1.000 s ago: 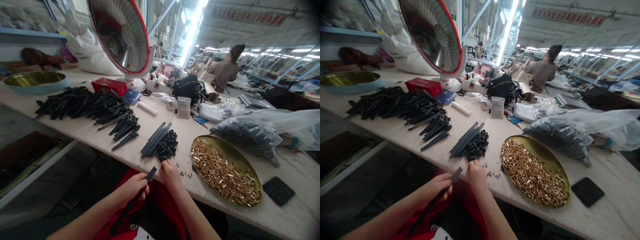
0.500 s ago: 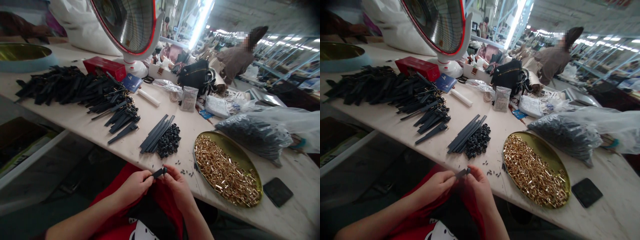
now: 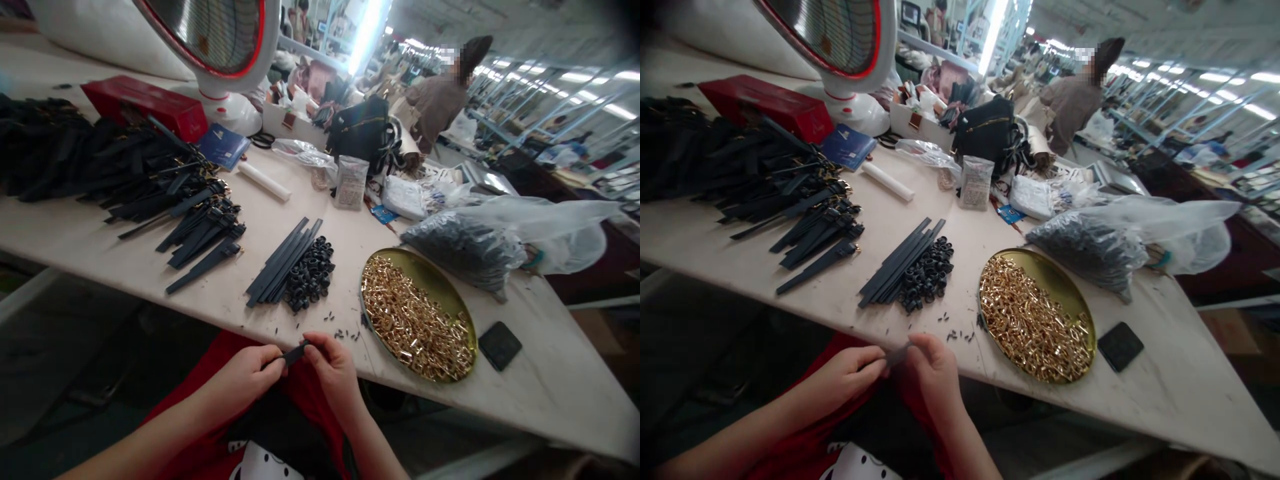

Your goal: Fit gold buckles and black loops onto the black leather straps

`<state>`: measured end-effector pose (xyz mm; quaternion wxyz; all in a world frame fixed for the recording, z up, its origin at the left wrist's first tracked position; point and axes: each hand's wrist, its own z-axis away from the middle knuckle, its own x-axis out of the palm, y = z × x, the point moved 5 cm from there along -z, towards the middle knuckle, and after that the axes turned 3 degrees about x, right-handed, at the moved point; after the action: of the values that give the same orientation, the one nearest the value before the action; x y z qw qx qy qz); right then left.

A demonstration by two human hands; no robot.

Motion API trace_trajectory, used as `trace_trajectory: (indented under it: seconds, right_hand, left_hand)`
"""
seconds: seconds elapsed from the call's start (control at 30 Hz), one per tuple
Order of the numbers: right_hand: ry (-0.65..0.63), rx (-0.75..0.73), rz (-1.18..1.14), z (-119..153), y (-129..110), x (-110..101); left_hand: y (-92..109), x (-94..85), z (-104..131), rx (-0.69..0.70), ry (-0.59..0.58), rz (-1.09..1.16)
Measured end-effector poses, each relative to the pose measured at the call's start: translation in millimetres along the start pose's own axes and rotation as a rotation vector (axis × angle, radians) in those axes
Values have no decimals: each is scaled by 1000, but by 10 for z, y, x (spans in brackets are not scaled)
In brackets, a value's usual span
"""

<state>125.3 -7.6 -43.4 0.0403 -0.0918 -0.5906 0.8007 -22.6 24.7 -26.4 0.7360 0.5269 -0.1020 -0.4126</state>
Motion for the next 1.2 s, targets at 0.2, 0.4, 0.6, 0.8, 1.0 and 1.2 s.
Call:
trace_trajectory:
  seconds: [0.2,0.4,0.6,0.8,1.0,1.2]
  right_hand:
    - [-39,69,-190,89,43,24]
    - [-48,128,-448,231,100,107]
    - [-13,169,-586,303,81,101]
    - [4,292,-863,293,91,207]
    - [-35,251,-781,324,167,277]
    - [-11,121,-422,272,173,200]
  left_hand:
    - [12,59,125,54,72,-67]
    - [50,60,205,107,124,-72]
    - [169,22,324,159,170,-93]
    - [173,170,363,106,173,69]
    - [113,187,291,112,209,51]
    - [48,170,190,109,233,100]
